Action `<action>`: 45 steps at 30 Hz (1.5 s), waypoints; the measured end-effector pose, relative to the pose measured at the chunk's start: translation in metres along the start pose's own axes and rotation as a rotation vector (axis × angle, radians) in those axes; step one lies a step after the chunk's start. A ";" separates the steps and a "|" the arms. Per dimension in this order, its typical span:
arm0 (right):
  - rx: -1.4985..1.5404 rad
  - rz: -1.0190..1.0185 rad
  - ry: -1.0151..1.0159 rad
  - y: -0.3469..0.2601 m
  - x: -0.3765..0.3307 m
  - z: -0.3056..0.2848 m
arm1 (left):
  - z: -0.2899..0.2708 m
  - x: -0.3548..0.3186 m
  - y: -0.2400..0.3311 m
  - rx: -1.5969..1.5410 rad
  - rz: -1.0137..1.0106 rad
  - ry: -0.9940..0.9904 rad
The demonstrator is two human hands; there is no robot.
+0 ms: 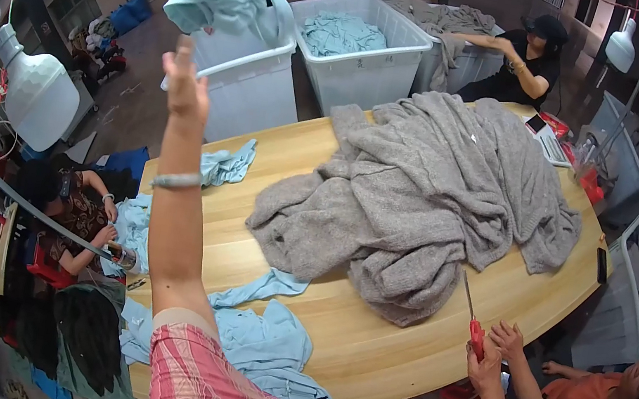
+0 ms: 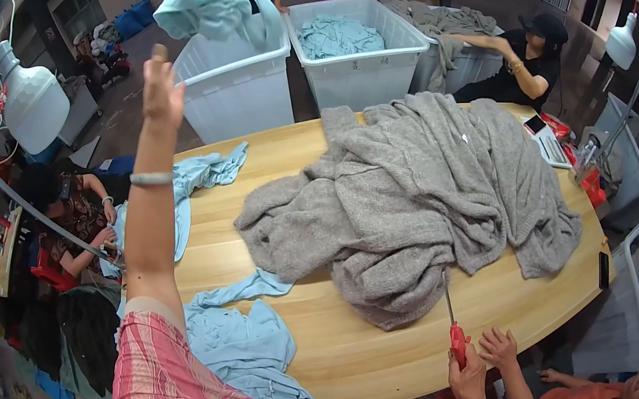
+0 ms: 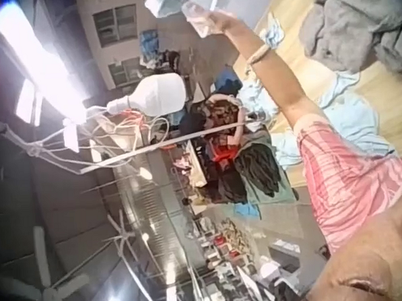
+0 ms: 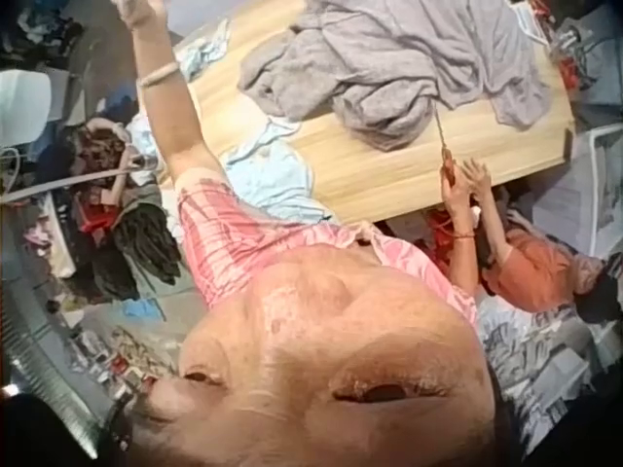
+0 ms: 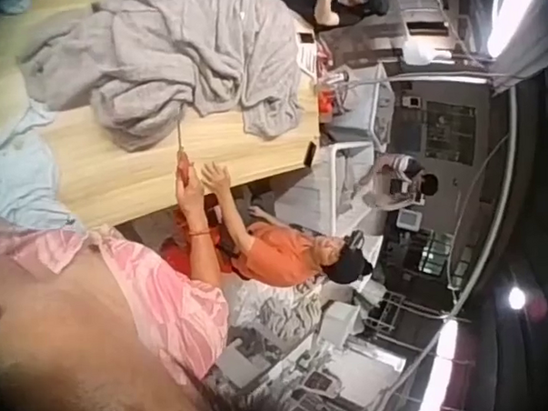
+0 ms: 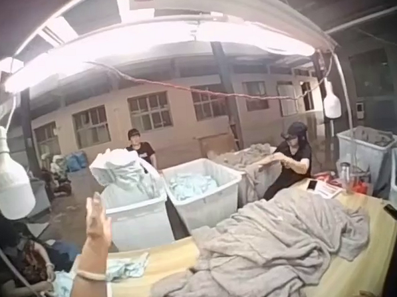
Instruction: Trimming loose threads from grey sweaters using scissors on a factory work table.
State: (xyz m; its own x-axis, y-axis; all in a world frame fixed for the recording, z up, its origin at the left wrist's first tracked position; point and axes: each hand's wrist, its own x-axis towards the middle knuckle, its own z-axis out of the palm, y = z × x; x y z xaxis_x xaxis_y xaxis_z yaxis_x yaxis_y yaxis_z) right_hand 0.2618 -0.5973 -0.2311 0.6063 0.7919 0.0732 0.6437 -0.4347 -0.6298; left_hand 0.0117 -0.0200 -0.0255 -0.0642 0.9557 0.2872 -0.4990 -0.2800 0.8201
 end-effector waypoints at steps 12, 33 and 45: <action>-0.043 0.025 0.198 0.053 0.063 -0.006 | 0.026 -0.273 -0.188 0.821 -0.146 -1.159; -0.081 0.529 0.568 0.389 0.310 -0.155 | 0.421 -0.399 -0.489 1.151 -0.116 -0.958; 0.468 0.359 0.276 0.368 0.358 -0.032 | 0.393 -0.412 -0.565 1.145 0.000 -0.910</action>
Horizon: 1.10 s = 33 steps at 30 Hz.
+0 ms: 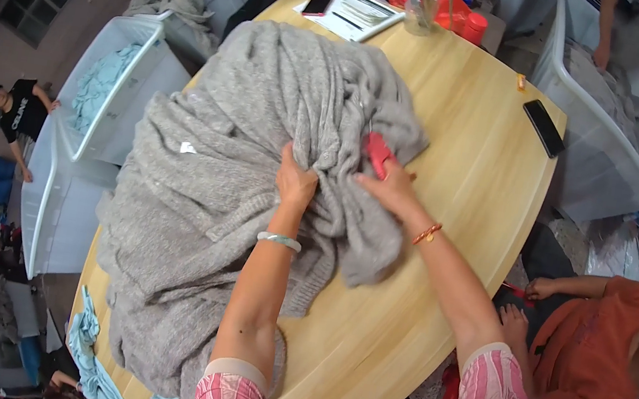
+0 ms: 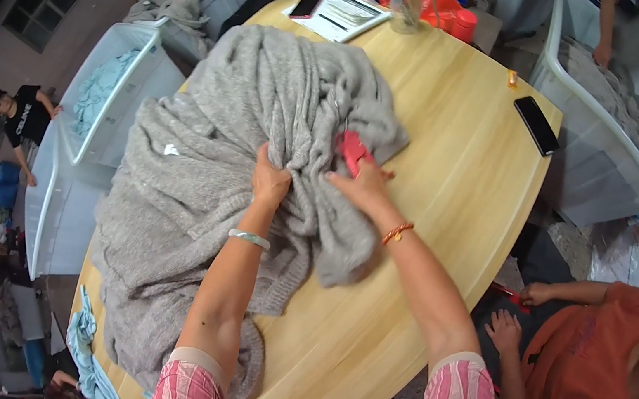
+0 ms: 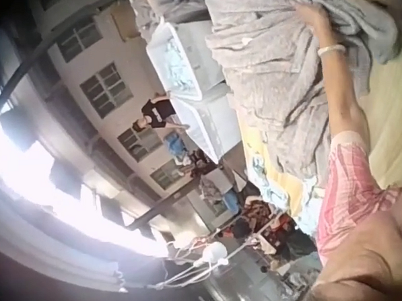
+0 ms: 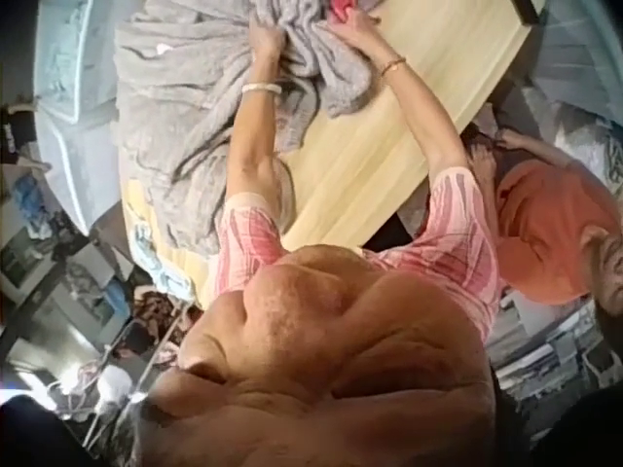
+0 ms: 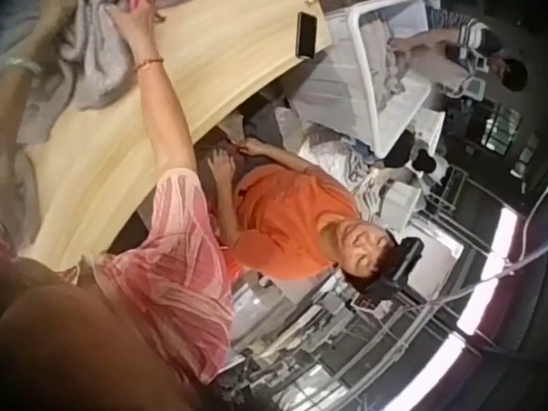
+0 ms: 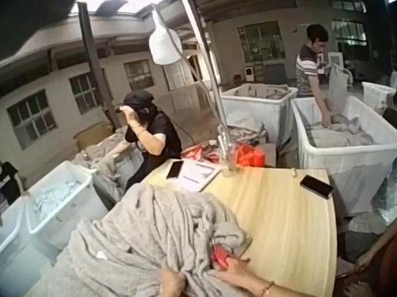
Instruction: Trimming loose threads from grey sweaters using scissors on a factory work table.
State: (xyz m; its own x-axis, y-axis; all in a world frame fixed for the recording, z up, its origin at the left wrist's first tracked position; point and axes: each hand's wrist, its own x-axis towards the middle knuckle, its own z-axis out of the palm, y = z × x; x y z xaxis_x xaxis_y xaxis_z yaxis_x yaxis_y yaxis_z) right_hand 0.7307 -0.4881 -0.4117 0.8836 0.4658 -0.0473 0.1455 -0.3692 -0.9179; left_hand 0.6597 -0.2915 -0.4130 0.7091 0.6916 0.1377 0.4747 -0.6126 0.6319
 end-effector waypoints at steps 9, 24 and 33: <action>0.722 0.075 -0.470 -0.147 -0.060 0.074 | -0.183 -0.026 0.010 -0.946 0.012 -0.155; 0.037 0.044 -1.320 -0.260 -0.286 0.211 | -0.393 -0.361 -0.188 -0.679 -0.335 0.300; 0.076 -0.176 -1.228 -0.175 -0.298 0.051 | -0.375 -0.381 -0.237 -0.304 -0.300 0.023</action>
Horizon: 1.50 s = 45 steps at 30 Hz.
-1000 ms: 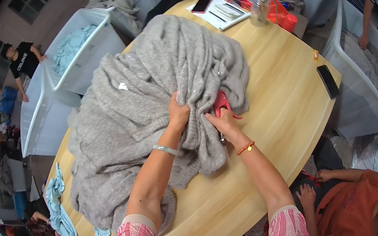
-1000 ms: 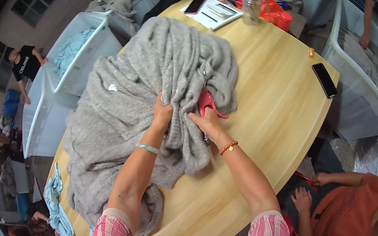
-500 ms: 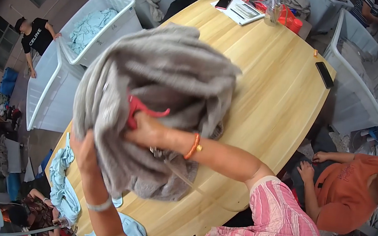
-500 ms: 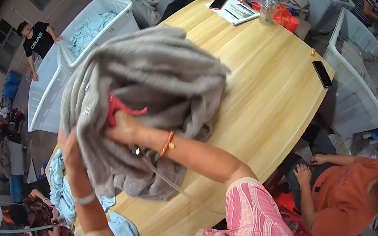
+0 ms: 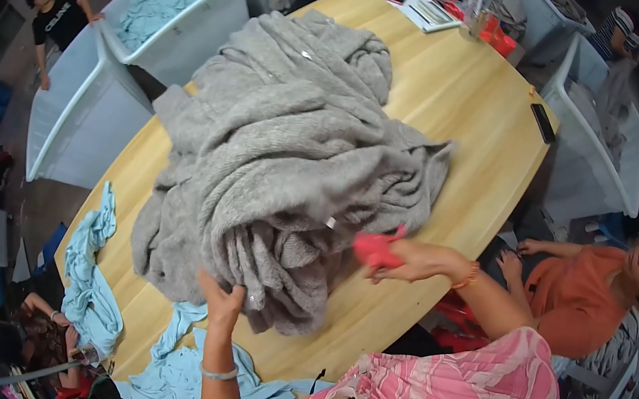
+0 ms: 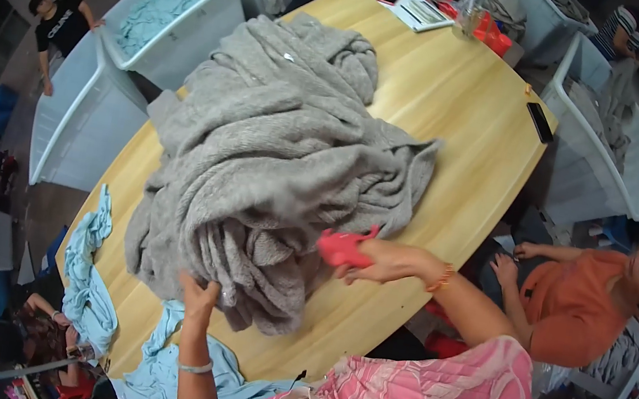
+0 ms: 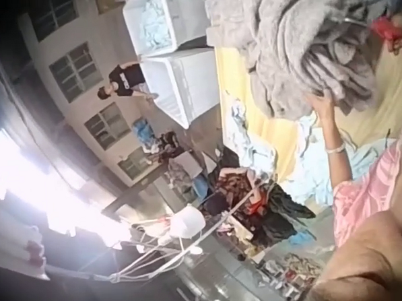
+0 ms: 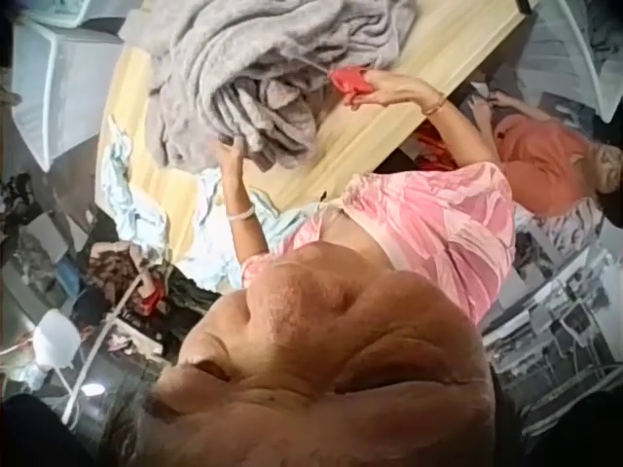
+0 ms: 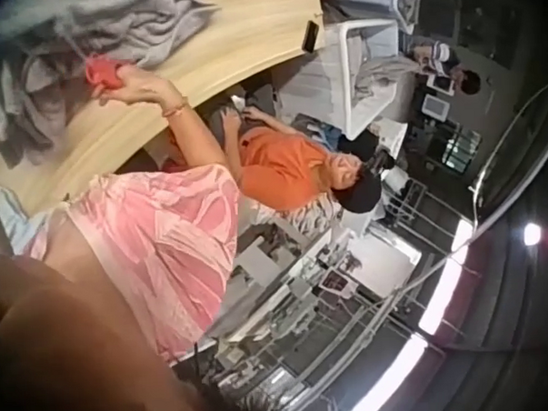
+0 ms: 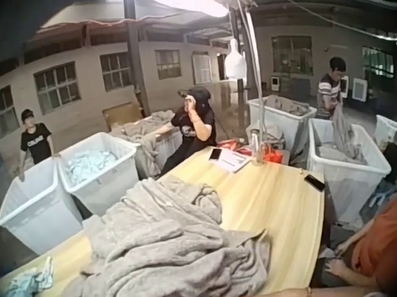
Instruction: Trimming loose threads from grey sweaters using scissors on a factory work table.
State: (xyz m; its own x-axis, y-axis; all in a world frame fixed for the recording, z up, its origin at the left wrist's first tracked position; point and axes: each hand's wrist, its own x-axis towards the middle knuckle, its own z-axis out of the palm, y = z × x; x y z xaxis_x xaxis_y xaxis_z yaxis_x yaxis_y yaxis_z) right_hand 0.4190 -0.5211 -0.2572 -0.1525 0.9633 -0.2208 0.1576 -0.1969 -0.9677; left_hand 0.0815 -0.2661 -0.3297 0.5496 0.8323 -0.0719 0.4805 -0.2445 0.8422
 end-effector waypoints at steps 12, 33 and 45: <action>0.327 0.584 1.063 0.100 -0.022 -0.082 | 0.077 0.158 0.197 0.697 0.023 -0.113; -0.032 0.071 0.442 -0.098 0.260 -0.262 | 0.034 0.159 0.177 0.420 0.108 0.409; -0.686 0.189 0.968 0.127 0.300 -0.409 | 0.103 0.155 0.068 0.456 0.034 0.334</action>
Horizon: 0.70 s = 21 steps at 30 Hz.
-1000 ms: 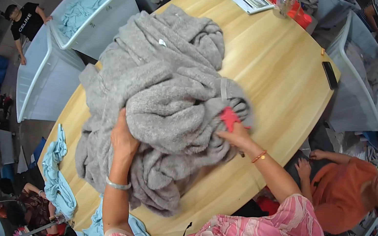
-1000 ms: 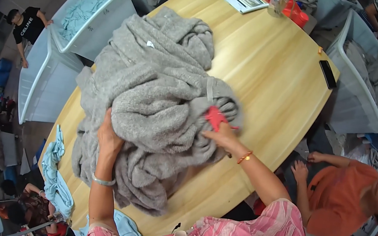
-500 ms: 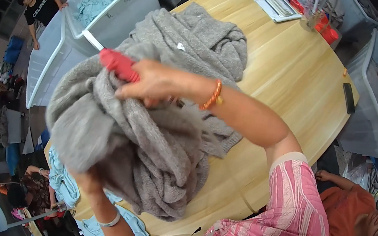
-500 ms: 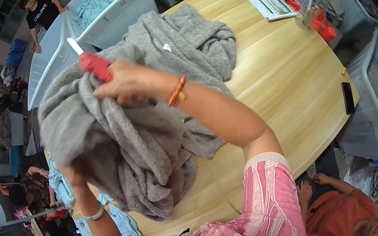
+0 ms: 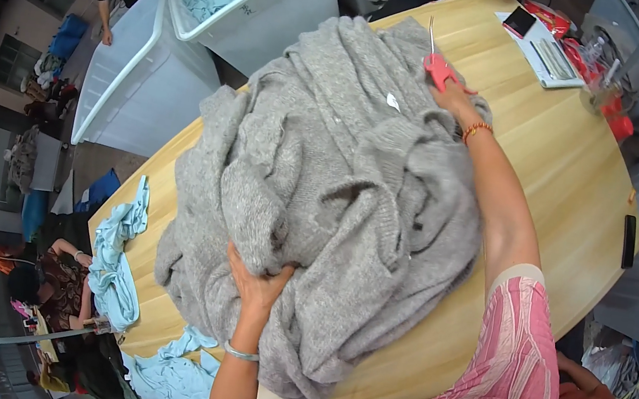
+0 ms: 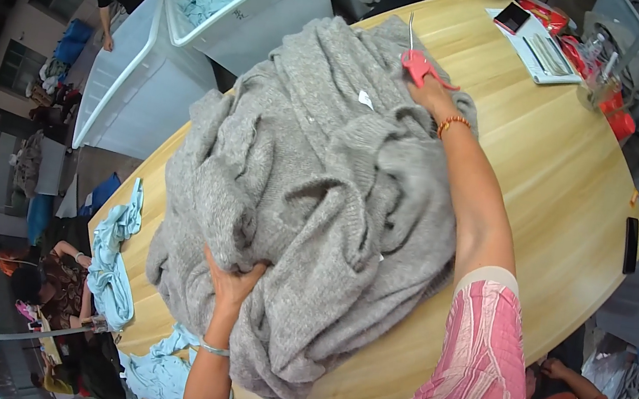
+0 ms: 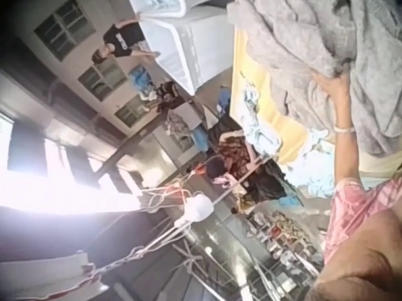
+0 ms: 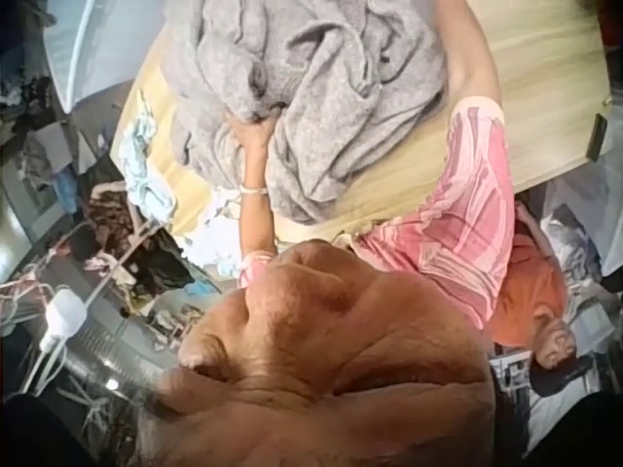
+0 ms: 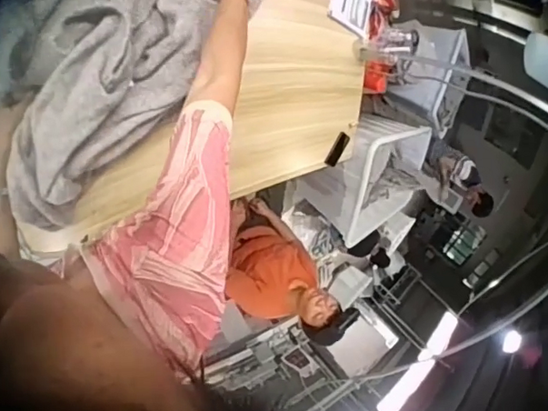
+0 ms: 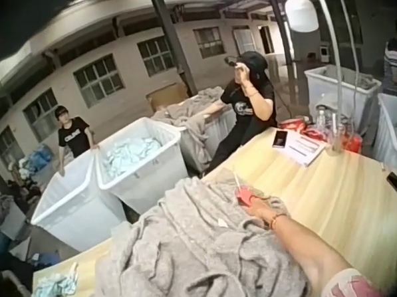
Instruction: Trimming loose threads from grey sweaters using scissors on a factory work table.
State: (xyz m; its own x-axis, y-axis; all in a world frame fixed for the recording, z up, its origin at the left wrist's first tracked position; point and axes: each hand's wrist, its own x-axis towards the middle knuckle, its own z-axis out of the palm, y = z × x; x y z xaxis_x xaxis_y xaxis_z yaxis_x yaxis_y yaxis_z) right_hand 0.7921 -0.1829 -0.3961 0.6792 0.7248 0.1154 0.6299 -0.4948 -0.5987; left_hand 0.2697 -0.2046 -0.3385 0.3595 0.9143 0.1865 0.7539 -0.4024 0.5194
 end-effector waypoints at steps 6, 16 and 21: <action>0.479 -0.086 -0.594 -0.104 -0.128 0.004 | -0.033 -0.018 -0.017 -0.029 -0.094 0.078; 0.529 -0.010 -0.440 -0.051 -0.245 0.141 | -0.065 -0.093 -0.071 0.018 -0.089 0.054; 0.264 0.076 -0.436 -0.084 -0.248 0.071 | -0.072 -0.105 -0.083 -0.162 -0.192 0.069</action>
State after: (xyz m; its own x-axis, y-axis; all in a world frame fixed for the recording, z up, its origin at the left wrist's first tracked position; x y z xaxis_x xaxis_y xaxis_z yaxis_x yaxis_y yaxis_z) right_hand 0.5440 -0.2874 -0.4306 0.4636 0.8519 -0.2435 0.4298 -0.4565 -0.7790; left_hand 0.1296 -0.2641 -0.3408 0.1757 0.9765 0.1249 0.7048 -0.2134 0.6766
